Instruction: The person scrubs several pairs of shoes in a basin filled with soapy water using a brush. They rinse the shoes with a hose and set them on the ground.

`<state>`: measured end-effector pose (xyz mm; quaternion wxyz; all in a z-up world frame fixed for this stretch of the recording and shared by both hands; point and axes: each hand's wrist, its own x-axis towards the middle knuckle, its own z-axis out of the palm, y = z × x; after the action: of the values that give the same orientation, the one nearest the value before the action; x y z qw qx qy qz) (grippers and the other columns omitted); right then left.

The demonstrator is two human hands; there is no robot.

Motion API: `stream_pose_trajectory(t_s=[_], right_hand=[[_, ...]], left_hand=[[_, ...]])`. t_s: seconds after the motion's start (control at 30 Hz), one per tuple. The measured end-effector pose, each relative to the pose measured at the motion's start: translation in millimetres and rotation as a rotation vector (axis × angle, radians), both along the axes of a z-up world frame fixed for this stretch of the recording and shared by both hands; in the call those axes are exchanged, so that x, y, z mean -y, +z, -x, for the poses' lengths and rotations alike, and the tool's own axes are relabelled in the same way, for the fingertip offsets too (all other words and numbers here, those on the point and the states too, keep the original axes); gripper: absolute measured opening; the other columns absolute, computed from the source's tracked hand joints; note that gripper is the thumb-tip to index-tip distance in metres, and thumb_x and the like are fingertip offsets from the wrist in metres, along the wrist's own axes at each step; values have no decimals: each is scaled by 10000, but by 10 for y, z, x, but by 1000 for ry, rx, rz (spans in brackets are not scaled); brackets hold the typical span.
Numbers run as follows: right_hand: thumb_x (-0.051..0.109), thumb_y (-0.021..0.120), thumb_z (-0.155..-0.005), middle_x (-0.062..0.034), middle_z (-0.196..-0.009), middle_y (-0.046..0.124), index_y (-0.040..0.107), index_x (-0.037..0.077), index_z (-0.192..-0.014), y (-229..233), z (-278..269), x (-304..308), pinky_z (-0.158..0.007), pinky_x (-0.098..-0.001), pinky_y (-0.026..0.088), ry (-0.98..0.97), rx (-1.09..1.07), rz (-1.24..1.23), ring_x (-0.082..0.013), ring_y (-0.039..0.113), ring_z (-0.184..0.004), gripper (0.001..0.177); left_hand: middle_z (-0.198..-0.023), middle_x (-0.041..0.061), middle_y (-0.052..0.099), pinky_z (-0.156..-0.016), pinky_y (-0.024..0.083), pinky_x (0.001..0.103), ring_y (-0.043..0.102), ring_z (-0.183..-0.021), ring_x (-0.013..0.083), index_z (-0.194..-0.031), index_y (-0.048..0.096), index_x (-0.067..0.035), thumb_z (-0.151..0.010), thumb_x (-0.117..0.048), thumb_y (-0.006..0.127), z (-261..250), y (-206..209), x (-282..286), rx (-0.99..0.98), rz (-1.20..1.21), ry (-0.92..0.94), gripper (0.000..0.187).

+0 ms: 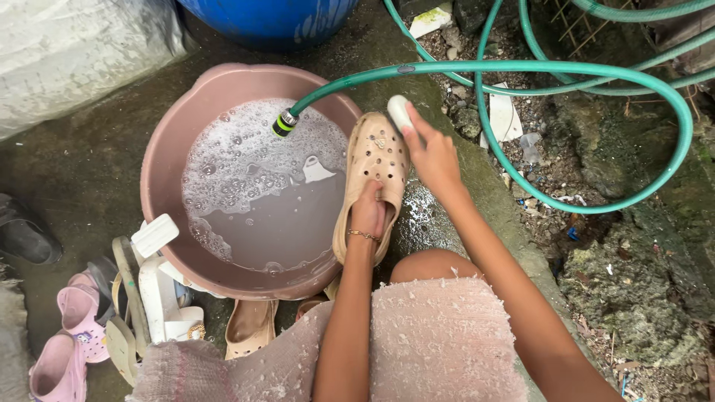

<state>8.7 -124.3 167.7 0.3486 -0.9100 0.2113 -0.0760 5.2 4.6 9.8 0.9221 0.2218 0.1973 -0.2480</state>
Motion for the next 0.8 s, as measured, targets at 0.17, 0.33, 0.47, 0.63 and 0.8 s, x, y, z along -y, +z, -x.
stream_pose_trajectory(t_s=[0.17,0.33,0.47,0.63,0.8], right_hand=[[339,585,-991,-220,-1174,717,524,299,-1492,-93,313,-111,-836,-479,581,159,111,-5,-412,742,-864,506],[318,611,-1011,-246,-1165,730,579,260,-1458,-134,816,-124,-763,-474,586,134,208,71,-386,743,-888,453],[313,584,-1007,-243,-997,733,575,269,-1491,-64,231,33,-717,-477,580,145,89,174,-381,717,-746,486],[422,591,-1072,-147,-697,714,709,211,-974,-165,120,57,-604,-427,582,434,-153,485,-268,676,-561,261],[427,535,-1043,-120,-667,684,618,378,-1379,138,168,275,-524,-420,538,404,-245,319,-239,627,-494,349]], left_hand=[[-1221,175,657,-1003,565,432,665,-1119,303,-1305,534,72,-922,-24,551,3,-237,21,-18,48,-15,395],[-1205,129,647,-914,545,390,636,-1061,231,-1337,564,67,-1001,-161,556,205,-500,315,89,-253,-188,406],[-1220,58,642,-857,570,355,639,-1051,172,-1357,550,-21,-1018,-245,519,254,-466,350,125,-619,-387,408],[-1148,117,665,-785,543,353,633,-932,192,-1369,563,2,-1017,-239,544,165,-447,301,289,-475,-224,427],[-1085,125,695,-744,580,335,684,-872,178,-1284,659,16,-991,-298,599,168,-144,205,105,-452,-397,434]])
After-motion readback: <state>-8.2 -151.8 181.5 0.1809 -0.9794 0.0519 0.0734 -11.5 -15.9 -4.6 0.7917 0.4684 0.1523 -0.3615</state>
